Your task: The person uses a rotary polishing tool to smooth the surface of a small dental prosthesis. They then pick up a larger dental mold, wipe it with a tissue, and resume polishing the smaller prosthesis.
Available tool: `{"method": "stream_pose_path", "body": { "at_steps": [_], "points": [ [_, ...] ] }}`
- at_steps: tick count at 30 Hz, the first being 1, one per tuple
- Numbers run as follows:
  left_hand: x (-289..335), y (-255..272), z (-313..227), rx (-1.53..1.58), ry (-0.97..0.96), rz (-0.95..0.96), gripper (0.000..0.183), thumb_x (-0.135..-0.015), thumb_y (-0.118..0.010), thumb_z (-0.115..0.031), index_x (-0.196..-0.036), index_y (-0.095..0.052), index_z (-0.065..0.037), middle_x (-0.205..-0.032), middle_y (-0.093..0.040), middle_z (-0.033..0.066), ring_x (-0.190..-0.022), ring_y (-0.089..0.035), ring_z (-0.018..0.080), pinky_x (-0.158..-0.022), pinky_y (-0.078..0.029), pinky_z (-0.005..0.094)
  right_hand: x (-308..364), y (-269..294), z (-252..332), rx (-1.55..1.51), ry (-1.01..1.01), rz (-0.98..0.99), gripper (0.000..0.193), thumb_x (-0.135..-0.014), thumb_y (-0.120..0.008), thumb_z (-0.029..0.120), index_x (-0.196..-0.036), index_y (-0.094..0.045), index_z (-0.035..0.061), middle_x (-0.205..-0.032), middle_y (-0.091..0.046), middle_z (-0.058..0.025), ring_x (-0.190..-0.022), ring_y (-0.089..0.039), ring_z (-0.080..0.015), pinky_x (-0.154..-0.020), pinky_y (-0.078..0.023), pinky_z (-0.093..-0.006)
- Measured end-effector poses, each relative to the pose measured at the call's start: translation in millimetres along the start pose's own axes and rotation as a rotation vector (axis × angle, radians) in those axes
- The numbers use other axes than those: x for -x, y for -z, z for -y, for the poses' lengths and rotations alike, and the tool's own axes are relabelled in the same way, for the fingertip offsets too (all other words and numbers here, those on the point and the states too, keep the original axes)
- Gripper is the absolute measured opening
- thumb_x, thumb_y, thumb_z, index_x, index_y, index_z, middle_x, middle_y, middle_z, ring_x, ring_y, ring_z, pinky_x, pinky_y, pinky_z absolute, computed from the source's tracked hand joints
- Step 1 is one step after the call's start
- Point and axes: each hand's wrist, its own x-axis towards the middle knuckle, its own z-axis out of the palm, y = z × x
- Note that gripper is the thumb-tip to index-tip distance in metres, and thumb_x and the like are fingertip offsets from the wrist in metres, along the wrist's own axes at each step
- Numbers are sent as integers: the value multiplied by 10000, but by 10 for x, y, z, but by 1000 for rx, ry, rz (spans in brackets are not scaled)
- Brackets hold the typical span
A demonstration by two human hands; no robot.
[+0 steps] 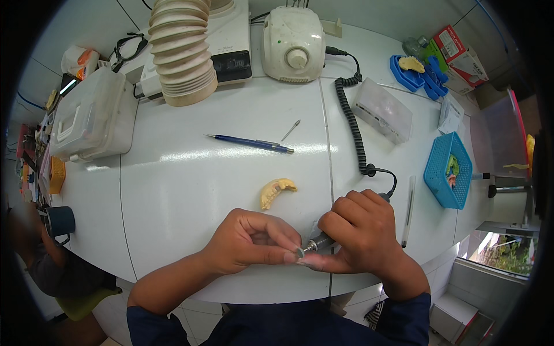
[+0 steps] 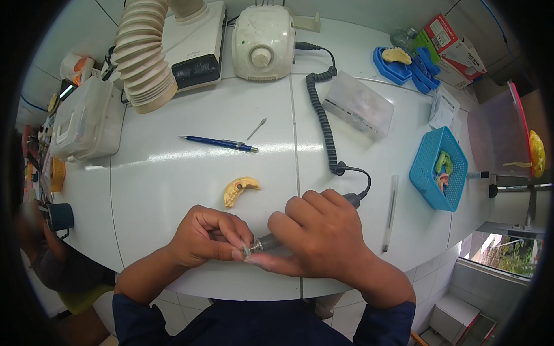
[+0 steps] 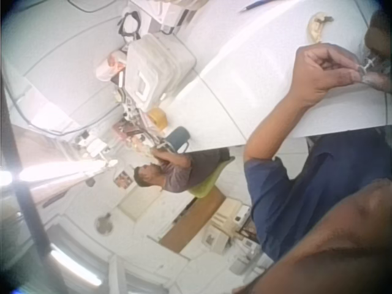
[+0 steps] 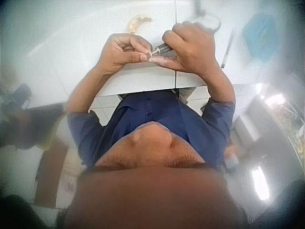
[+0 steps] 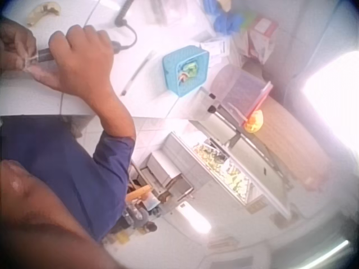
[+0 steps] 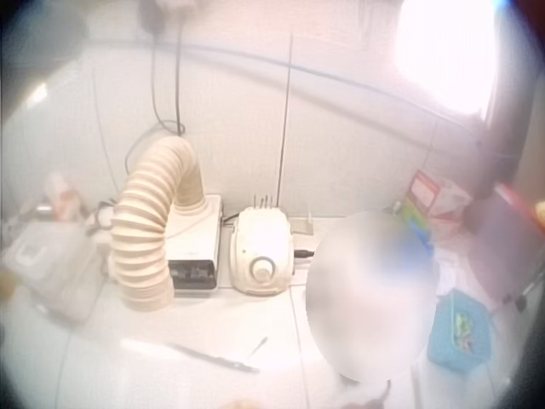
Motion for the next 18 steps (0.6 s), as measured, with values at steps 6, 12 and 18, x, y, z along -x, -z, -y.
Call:
{"method": "stream_pose_path", "body": {
  "at_steps": [6,12,18],
  "points": [
    [3,49,32,24,-22,67,101,-813,-777,43,-898,-730,15,-988,-720,132,-946,-680,168,-883,-523,283,5,3,-3,-2,6,12,474,-708,-794,550,-744,-573,132,-677,-466,-12,-602,-518,-185,-564,-370,-319],
    [14,36,17,26,-6,67,115,-804,-785,45,-901,-733,13,-986,-721,135,-957,-677,174,-893,-519,290,1,-2,-7,-17,-9,-7,495,-707,-788,571,-719,-564,130,-673,-459,-18,-593,-513,-188,-554,-360,-321],
    [22,38,26,46,-7,62,124,-796,-794,39,-902,-734,14,-993,-721,137,-960,-678,175,-900,-520,293,-1,-4,-3,-8,-10,-3,508,-709,-779,587,-709,-556,131,-669,-444,-16,-587,-506,-185,-545,-350,-322]
  ]
}}
